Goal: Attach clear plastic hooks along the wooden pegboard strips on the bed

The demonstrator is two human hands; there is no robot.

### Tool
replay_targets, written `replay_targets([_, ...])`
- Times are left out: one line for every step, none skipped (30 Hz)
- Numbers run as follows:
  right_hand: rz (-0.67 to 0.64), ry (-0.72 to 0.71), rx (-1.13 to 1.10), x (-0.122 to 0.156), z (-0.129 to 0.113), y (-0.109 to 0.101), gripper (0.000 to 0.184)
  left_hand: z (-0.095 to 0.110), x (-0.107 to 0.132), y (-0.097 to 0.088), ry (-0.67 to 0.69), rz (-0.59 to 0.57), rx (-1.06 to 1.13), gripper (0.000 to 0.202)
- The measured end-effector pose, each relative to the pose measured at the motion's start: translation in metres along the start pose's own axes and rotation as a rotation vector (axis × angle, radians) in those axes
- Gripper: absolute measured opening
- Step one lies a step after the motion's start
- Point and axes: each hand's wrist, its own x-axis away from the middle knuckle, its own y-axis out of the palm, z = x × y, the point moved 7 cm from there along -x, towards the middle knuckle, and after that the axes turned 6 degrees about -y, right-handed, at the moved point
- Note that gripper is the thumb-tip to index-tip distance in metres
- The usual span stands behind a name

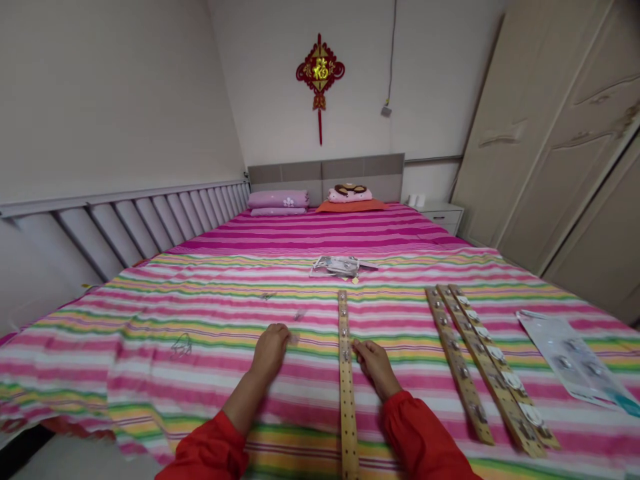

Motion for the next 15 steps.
replay_targets([-0.004, 0.011, -0.012, 0.000, 0.000, 0.001, 0.049, -0.001, 0.000, -0.004, -0.020, 0.005, 0.016, 0.023])
replay_targets([-0.007, 0.021, -0.023, 0.001, 0.000, 0.001, 0.049, -0.003, 0.001, -0.008, -0.054, 0.017, 0.057, 0.022])
replay_targets([-0.010, 0.029, -0.032, 0.001, 0.001, 0.002, 0.049, -0.006, 0.002, -0.011, -0.105, 0.031, 0.131, 0.021])
replay_targets([-0.012, 0.035, -0.040, 0.001, 0.001, 0.002, 0.049, -0.011, 0.003, -0.012, -0.171, 0.039, 0.241, 0.019])
replay_targets([-0.015, 0.040, -0.048, 0.002, 0.000, 0.002, 0.049, -0.016, 0.005, -0.011, -0.241, 0.035, 0.382, 0.018])
replay_targets([-0.017, 0.045, -0.055, 0.002, 0.000, 0.003, 0.049, -0.019, 0.008, -0.008, -0.310, 0.020, 0.542, 0.017])
replay_targets([-0.020, 0.049, -0.063, 0.003, 0.000, 0.003, 0.049, -0.020, 0.012, -0.005, -0.374, -0.008, 0.704, 0.018])
replay_targets([-0.023, 0.052, -0.072, 0.004, -0.001, 0.003, 0.049, -0.018, 0.016, -0.001, -0.425, -0.044, 0.861, 0.019])
replay_targets([-0.026, 0.054, -0.080, 0.005, -0.002, 0.003, 0.049, -0.013, 0.021, 0.003, -0.464, -0.081, 1.008, 0.021])
replay_targets([-0.028, 0.055, -0.088, 0.005, -0.003, 0.003, 0.048, -0.007, 0.026, 0.006, -0.508, -0.111, 1.145, 0.022])
replay_targets([-0.030, 0.054, -0.096, 0.007, -0.006, 0.003, 0.047, -0.001, 0.032, 0.008, -0.558, -0.135, 1.276, 0.022])
replay_targets([-0.030, 0.053, -0.104, 0.008, -0.008, 0.002, 0.046, 0.005, 0.038, 0.011, -0.619, -0.151, 1.407, 0.021])
replay_targets([-0.025, 0.050, -0.110, 0.010, -0.012, 0.002, 0.045, 0.012, 0.045, 0.013, -0.681, -0.163, 1.531, 0.019])
replay_targets([-0.010, 0.042, -0.114, 0.012, -0.016, 0.001, 0.044, 0.019, 0.051, 0.016, -0.739, -0.169, 1.638, 0.018])
replay_targets([0.015, 0.021, -0.117, 0.014, -0.022, 0.001, 0.042, 0.025, 0.057, 0.018, -0.796, -0.170, 1.725, 0.016])
